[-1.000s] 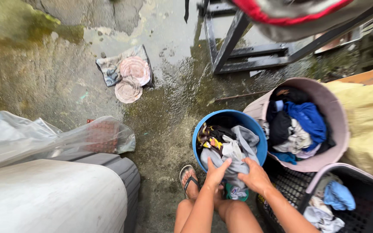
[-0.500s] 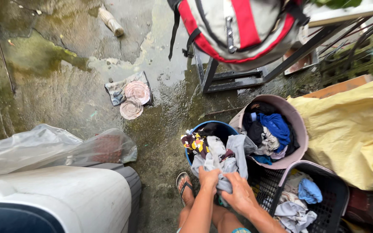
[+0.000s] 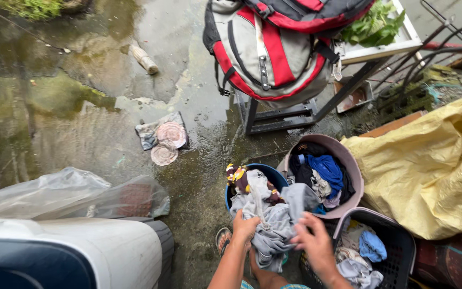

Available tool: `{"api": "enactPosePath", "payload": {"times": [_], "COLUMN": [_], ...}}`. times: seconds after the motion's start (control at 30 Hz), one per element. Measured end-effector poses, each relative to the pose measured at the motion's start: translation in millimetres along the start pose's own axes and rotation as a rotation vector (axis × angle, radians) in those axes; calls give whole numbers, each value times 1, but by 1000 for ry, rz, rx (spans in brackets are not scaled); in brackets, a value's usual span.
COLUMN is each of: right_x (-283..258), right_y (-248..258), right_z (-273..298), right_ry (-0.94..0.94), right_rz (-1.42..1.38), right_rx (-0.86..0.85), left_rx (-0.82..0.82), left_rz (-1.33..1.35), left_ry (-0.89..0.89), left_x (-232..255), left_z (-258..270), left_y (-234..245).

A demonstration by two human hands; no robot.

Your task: The person sorts various pieces of laundry from a basket into a washing machine drum, including a purple patterned top, a pair of jeans, a checkered shirt, and several dark-colored items.

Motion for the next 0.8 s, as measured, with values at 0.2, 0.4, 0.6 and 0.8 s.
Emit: {"api": "enactPosePath", "payload": {"times": [0.2,0.4,0.6,0.8], "right_x": [39,27,20,-7], "right_y": [48,24,34,78], "right_z": [-54,-44,-62,-62], "right_ry": [-296,-767,-454,-314], "right_rz": [-100,-542,-721,-689], "right_rx": [157,-2,-163,-202], "left_rx": [-87,-209,-349,-561], "left_rz": [-62,-11,4,178], "left_ry": [-156,-186,-138,-128], "left_x": [40,64,73,79], "left_z": [44,80,137,161], "left_y": [-9,-38,-92,-118]}}
Point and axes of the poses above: each hand's wrist, its own z-axis away from the middle knuckle, its own y-axis out of the back of the hand, x = y × z, the point moved 5 cm from there along -z, towards the middle knuckle, and after that the axes turned 10 degrees about y, right-handed, at the moved point
